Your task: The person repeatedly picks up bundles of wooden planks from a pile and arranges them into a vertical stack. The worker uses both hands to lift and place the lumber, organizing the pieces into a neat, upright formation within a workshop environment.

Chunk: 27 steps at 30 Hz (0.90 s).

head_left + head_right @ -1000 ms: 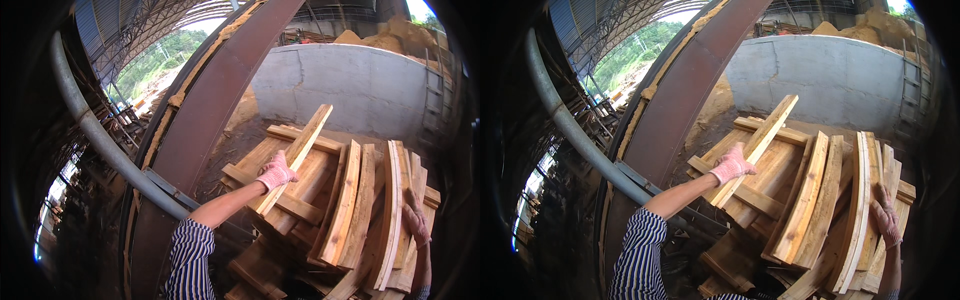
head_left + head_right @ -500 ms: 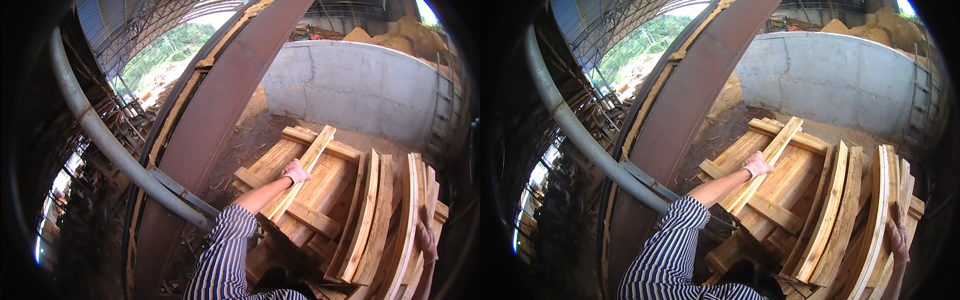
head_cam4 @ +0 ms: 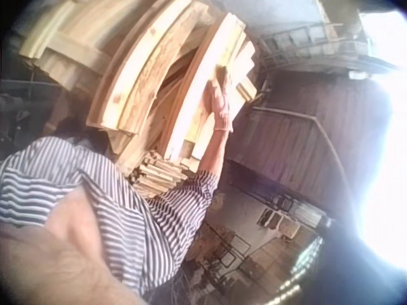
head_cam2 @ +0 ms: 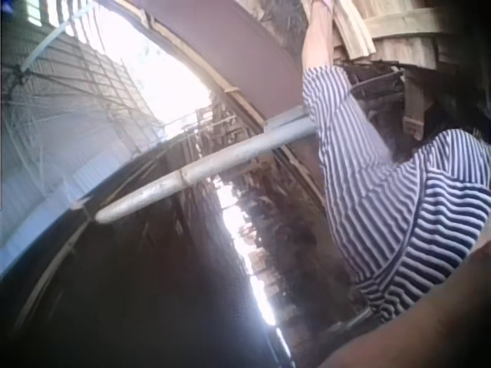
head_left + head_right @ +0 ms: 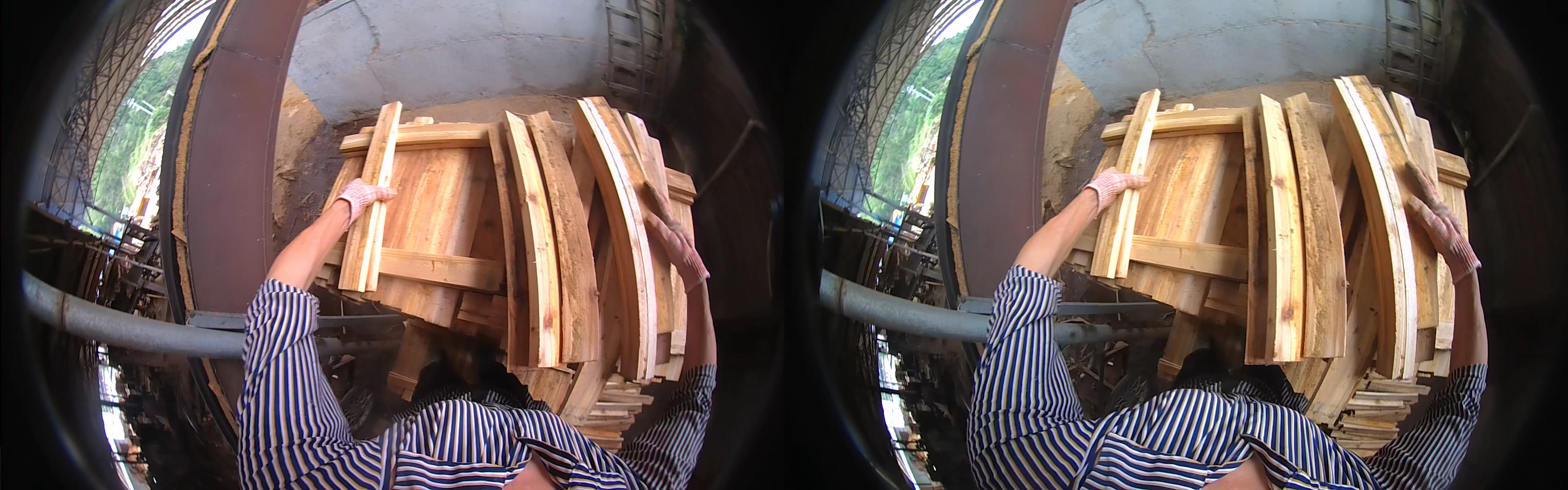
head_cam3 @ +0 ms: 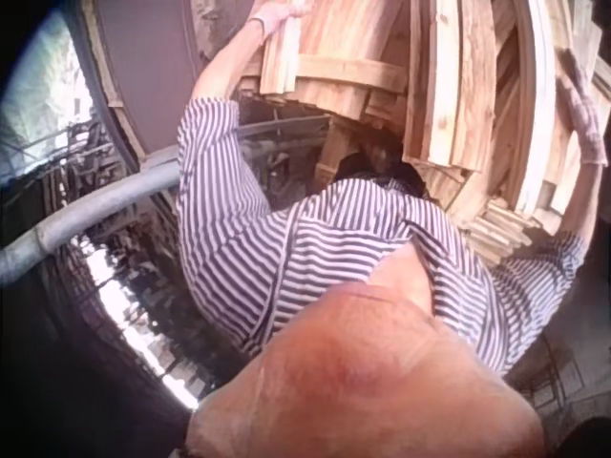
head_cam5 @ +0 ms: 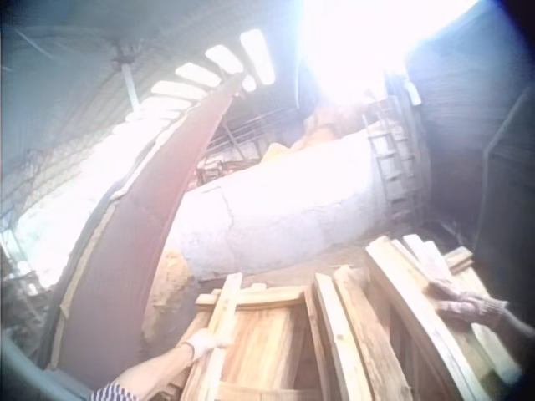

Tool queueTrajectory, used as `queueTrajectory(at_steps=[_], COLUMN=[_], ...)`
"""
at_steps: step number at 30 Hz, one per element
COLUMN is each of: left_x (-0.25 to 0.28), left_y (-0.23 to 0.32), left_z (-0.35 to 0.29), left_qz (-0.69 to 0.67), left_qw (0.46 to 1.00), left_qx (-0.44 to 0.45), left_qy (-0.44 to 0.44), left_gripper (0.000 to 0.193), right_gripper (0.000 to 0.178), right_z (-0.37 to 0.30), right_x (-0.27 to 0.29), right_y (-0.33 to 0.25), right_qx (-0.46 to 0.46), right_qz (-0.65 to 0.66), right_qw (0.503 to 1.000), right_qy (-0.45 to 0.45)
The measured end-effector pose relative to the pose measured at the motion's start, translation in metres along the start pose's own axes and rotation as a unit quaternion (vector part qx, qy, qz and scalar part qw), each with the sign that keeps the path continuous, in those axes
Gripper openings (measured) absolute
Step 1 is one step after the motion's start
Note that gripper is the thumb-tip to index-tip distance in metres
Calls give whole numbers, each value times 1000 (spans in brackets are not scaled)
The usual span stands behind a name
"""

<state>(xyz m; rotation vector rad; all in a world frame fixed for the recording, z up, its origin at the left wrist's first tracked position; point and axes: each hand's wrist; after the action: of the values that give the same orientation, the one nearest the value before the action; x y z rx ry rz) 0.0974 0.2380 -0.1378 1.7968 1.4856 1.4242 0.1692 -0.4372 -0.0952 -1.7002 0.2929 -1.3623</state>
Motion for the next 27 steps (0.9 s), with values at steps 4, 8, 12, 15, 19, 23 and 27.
queueTrajectory(at_steps=[4, 8, 12, 15, 19, 23, 27], left_x=[13, -11, 47, 46, 37, 43, 62], left_y=[-25, 4, -8, -19, -19, -16, -48], left_z=[-23, -45, -55, -50, -43, -28, -7], left_qz=[113, 159, 247, 326, 291, 295, 195], left_qw=[988, 973, 954, 929, 943, 942, 971], left_qx=[68, -3, 22, 61, 14, -7, -24], left_qy=[77, 168, 168, 165, 159, 158, 137], left_gripper=[68, 48, 59, 71, 75, 70, 62], right_gripper=[73, 77, 75, 60, 60, 56, 54], right_z=[-4, -8, 0, 2, 6, 10, 39], right_x=[-15, -7, -13, -34, -44, -39, -86], right_y=[-19, -31, -50, -71, -86, -107, -198], right_qx=[-9, -69, -78, -140, -180, -186, -163], right_qz=[-8, -60, -144, -252, -299, -402, -363], right_qw=[1000, 996, 986, 955, 932, 889, 909], right_qy=[-15, 0, 5, 75, 102, 117, 127])
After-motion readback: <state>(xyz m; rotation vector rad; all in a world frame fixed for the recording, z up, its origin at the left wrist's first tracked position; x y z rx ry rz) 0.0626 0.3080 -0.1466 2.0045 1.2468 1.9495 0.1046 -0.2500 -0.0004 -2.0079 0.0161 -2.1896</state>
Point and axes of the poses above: each hand's wrist, its own z-axis towards the middle knuckle, its own x-axis out of the back of the hand, y = z × x, and after that the axes turned 4 degrees about -x, right-handed
